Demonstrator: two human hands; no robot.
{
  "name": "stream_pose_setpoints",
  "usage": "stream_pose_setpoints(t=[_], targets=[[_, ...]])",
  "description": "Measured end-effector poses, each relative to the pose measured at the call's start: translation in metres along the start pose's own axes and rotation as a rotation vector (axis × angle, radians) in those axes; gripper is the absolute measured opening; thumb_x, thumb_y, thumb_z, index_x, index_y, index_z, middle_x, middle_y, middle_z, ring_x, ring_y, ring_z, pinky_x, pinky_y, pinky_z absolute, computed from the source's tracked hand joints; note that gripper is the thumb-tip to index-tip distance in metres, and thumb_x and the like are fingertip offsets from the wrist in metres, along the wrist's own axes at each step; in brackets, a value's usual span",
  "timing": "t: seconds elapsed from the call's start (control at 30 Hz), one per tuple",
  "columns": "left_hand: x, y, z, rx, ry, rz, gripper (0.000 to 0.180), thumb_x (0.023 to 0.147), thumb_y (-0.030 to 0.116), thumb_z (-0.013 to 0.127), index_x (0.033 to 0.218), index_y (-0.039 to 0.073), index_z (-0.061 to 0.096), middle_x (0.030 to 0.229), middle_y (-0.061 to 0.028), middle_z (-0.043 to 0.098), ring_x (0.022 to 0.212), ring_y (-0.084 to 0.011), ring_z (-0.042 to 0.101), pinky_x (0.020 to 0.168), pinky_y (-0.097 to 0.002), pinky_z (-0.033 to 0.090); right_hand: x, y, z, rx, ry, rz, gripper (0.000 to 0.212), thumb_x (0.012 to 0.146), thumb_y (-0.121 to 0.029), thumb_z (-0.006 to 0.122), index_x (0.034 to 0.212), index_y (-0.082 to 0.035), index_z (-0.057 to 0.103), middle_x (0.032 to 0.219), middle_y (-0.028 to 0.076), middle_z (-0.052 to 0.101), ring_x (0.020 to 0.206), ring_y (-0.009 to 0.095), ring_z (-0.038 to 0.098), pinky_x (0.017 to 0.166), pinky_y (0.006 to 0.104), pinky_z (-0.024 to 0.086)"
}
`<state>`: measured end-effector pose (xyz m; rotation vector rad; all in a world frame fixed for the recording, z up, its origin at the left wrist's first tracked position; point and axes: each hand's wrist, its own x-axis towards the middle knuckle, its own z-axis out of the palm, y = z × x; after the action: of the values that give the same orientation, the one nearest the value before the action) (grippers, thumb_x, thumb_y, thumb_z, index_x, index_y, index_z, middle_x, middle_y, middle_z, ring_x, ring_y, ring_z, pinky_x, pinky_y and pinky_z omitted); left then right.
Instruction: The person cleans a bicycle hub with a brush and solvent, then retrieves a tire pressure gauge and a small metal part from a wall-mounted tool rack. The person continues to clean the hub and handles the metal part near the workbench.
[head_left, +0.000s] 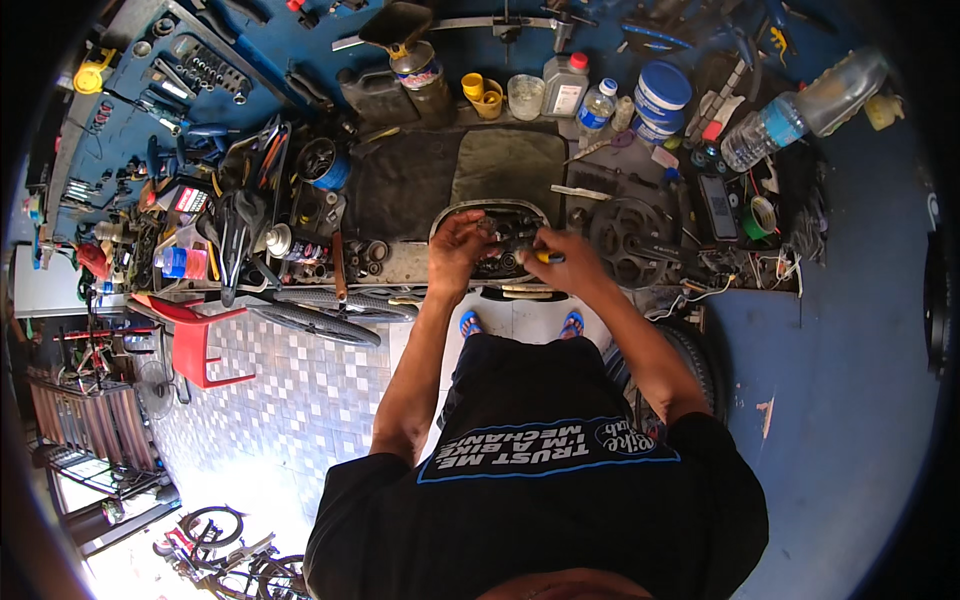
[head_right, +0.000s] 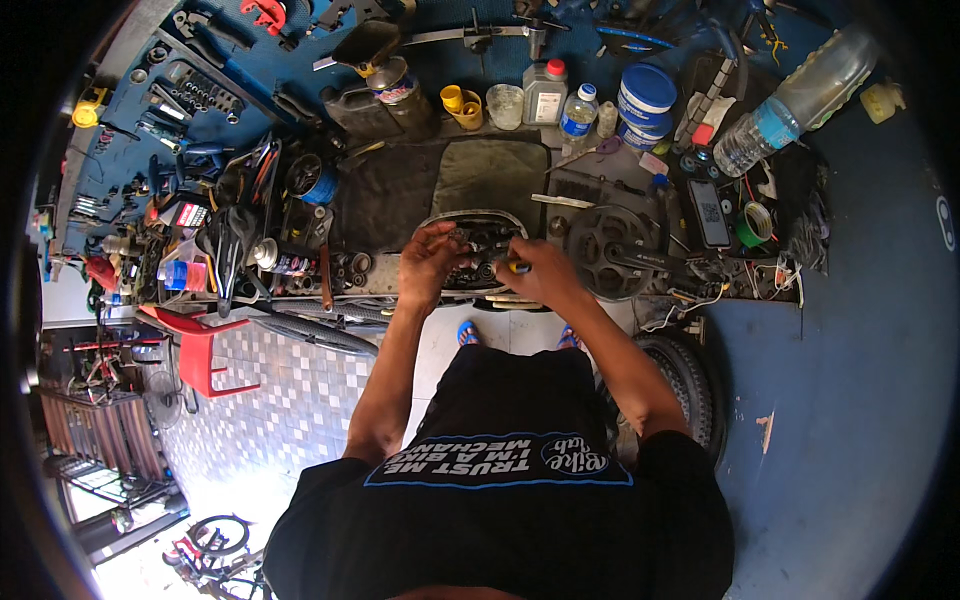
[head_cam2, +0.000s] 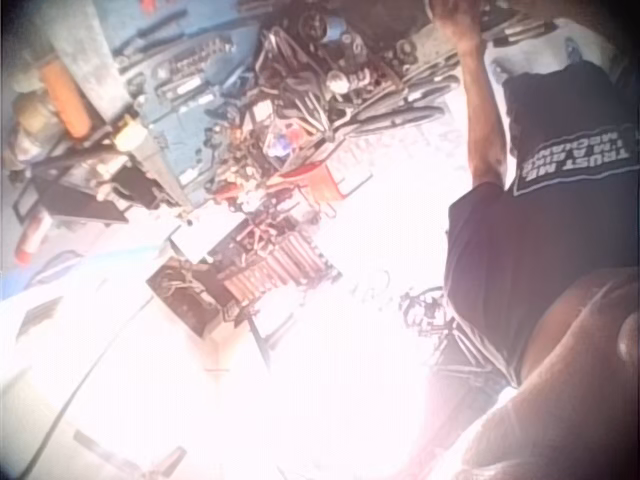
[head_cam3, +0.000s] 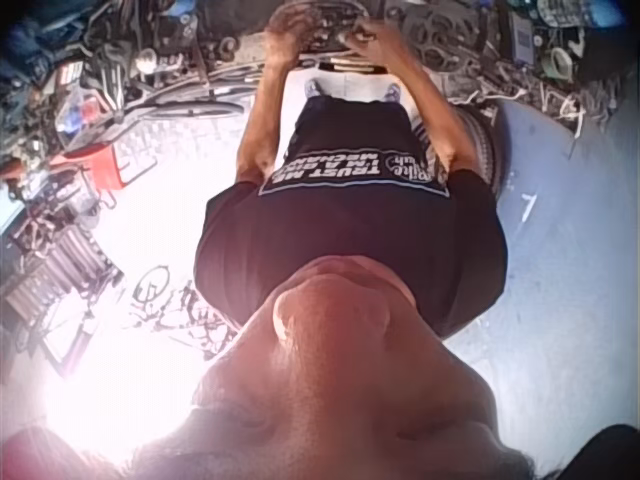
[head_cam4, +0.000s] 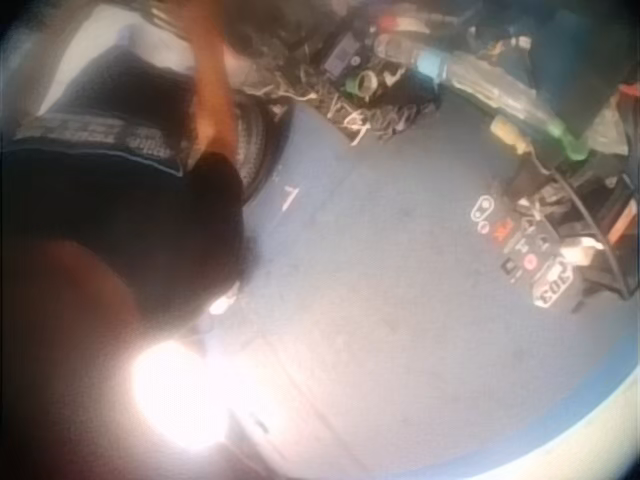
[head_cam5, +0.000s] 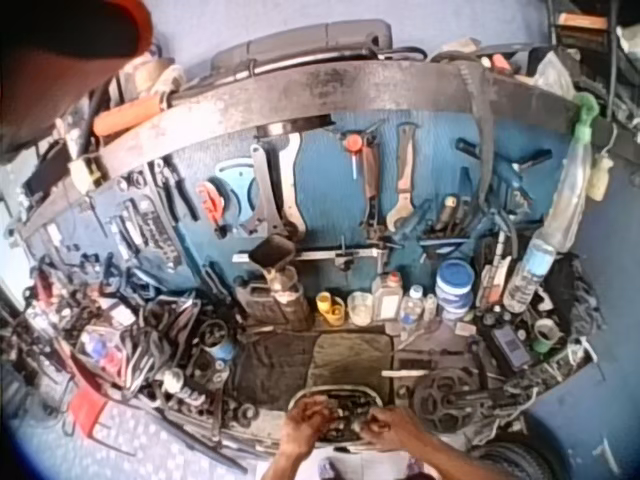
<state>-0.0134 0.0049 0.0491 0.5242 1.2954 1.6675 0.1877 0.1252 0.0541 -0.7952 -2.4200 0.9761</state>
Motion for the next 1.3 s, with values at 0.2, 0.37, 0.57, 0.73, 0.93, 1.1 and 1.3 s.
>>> stream_pose_setpoints(t=[0.2, 0.37, 0.57, 0.73, 0.93, 1.1, 1.3], targets=[[0.001, 0.002, 0.004, 0.298, 0.029, 0.049, 0.04, 0.097, -0.008, 0.062, 0.137, -0.006, 0.064, 0.108, -0.0109, 0.076, 0.092, -0.0131, 0.071, 0.08, -0.028, 0.06, 0.023, -0.063, -0.016, 0.404, 0.056, 0.111, 0.035, 0.102, -0.038, 0.073, 0.102, -0.002, 0.073, 0.085, 0.012, 0.075, 0.078, 0.025, 0.075, 0.07, 0.0361, 0.055], [0.011, -0.015, -0.007, 0.39, 0.057, 0.112, 0.036, 0.098, -0.001, 0.066, 0.133, -0.006, 0.067, 0.102, -0.0117, 0.079, 0.081, -0.0129, 0.072, 0.072, -0.0281, 0.06, 0.028, -0.036, -0.01, 0.332, 0.133, 0.102, 0.036, 0.103, -0.037, 0.073, 0.103, -0.001, 0.073, 0.085, 0.013, 0.074, 0.077, 0.02, 0.073, 0.07, 0.0339, 0.055], [0.007, -0.002, 0.004, 0.478, 0.082, 0.092, 0.035, 0.1, -0.003, 0.066, 0.135, -0.006, 0.068, 0.104, -0.0113, 0.079, 0.085, -0.0119, 0.072, 0.075, -0.0273, 0.061, 0.026, -0.05, -0.009, 0.334, 0.187, 0.008, 0.028, 0.101, -0.028, 0.077, 0.097, -0.001, 0.071, 0.078, 0.013, 0.067, 0.067, 0.018, 0.064, 0.064, 0.034, 0.051], [0.01, -0.009, -0.001, 0.478, 0.072, 0.111, 0.036, 0.101, -0.003, 0.065, 0.136, -0.004, 0.068, 0.109, -0.0116, 0.078, 0.09, -0.0115, 0.072, 0.076, -0.0273, 0.062, 0.024, -0.055, -0.014, 0.316, 0.223, 0.055, 0.028, 0.101, -0.028, 0.077, 0.095, -0.002, 0.07, 0.077, 0.012, 0.067, 0.066, 0.019, 0.064, 0.063, 0.0344, 0.051], [0.012, -0.003, 0.003, 0.385, 0.037, 0.133, 0.034, 0.103, 0.0, 0.064, 0.137, -0.005, 0.067, 0.111, -0.0128, 0.078, 0.093, -0.0125, 0.072, 0.077, -0.028, 0.063, 0.016, -0.05, -0.015, 0.311, 0.16, 0.042, 0.022, 0.1, -0.021, 0.078, 0.1, 0.0, 0.073, 0.084, 0.013, 0.071, 0.072, 0.017, 0.068, 0.066, 0.0328, 0.053], [0.01, -0.002, 0.004, 0.272, 0.046, 0.069, 0.034, 0.106, 0.004, 0.063, 0.138, -0.006, 0.067, 0.112, -0.0141, 0.078, 0.093, -0.0146, 0.074, 0.081, -0.03, 0.064, 0.021, -0.04, -0.014, 0.337, 0.197, -0.115, 0.025, 0.096, -0.02, 0.081, 0.104, 0.003, 0.075, 0.094, 0.016, 0.075, 0.082, 0.025, 0.074, 0.073, 0.0339, 0.056], [0.002, -0.012, 0.0, 0.315, 0.029, 0.117, 0.035, 0.107, 0.006, 0.064, 0.139, -0.008, 0.064, 0.107, -0.0159, 0.078, 0.09, -0.0181, 0.076, 0.08, -0.0312, 0.065, 0.011, -0.049, -0.023, 0.254, 0.135, -0.214, 0.02, 0.093, -0.017, 0.083, 0.102, -0.001, 0.077, 0.093, 0.014, 0.074, 0.084, 0.027, 0.073, 0.075, 0.036, 0.056]])
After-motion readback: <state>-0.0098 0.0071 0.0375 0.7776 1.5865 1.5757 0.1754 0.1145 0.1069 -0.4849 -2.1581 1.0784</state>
